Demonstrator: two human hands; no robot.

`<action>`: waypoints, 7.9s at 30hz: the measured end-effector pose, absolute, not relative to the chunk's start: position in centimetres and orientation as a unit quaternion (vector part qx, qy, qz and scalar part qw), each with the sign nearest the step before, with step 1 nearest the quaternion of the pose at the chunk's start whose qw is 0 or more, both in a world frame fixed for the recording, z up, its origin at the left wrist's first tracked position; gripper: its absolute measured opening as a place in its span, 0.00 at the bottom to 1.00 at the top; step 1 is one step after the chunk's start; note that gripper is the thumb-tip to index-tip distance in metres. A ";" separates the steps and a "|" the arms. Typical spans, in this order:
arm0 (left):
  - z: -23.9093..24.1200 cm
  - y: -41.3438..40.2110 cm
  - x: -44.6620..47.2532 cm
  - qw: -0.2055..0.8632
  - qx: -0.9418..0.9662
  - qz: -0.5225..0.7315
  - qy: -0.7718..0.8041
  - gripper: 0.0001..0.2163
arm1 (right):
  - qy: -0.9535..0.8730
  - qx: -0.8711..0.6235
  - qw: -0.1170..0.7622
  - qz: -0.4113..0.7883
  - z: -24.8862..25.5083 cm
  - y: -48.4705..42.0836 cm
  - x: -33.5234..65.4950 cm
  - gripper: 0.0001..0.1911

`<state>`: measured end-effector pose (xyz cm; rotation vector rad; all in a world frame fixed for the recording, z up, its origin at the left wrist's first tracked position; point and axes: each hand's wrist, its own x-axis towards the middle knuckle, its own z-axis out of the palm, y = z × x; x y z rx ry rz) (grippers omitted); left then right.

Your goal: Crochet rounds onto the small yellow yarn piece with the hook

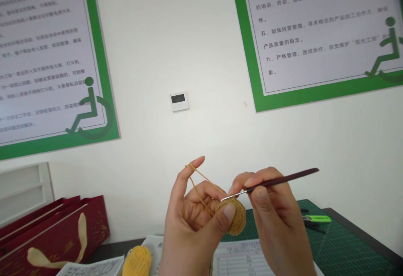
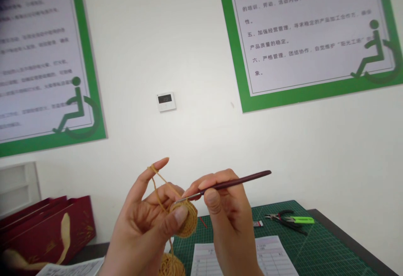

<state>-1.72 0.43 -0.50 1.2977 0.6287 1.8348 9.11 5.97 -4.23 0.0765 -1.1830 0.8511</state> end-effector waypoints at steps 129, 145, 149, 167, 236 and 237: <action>-0.4 0.6 -1.3 0.406 0.494 0.735 0.225 0.29 | -0.545 0.018 0.746 0.381 -3.7 5.7 10.1 0.08; -0.5 0.5 -0.9 0.360 0.501 0.750 0.240 0.26 | -0.691 0.007 0.722 0.029 -3.1 5.5 12.0 0.10; -0.5 0.4 -1.2 0.388 0.505 0.733 0.240 0.28 | -0.715 -0.029 0.689 -0.111 -3.4 5.1 12.4 0.17; -0.3 0.0 -1.2 0.419 0.494 0.724 0.236 0.34 | -0.625 -0.058 0.739 -0.246 -4.5 6.2 11.2 0.17; -0.5 0.4 -1.4 0.420 0.500 0.729 0.209 0.27 | -0.569 0.036 0.740 0.356 -3.7 5.5 9.4 0.06; -0.5 0.4 -1.3 0.415 0.498 0.731 0.214 0.27 | -0.575 0.034 0.747 0.331 -3.9 5.5 9.5 0.05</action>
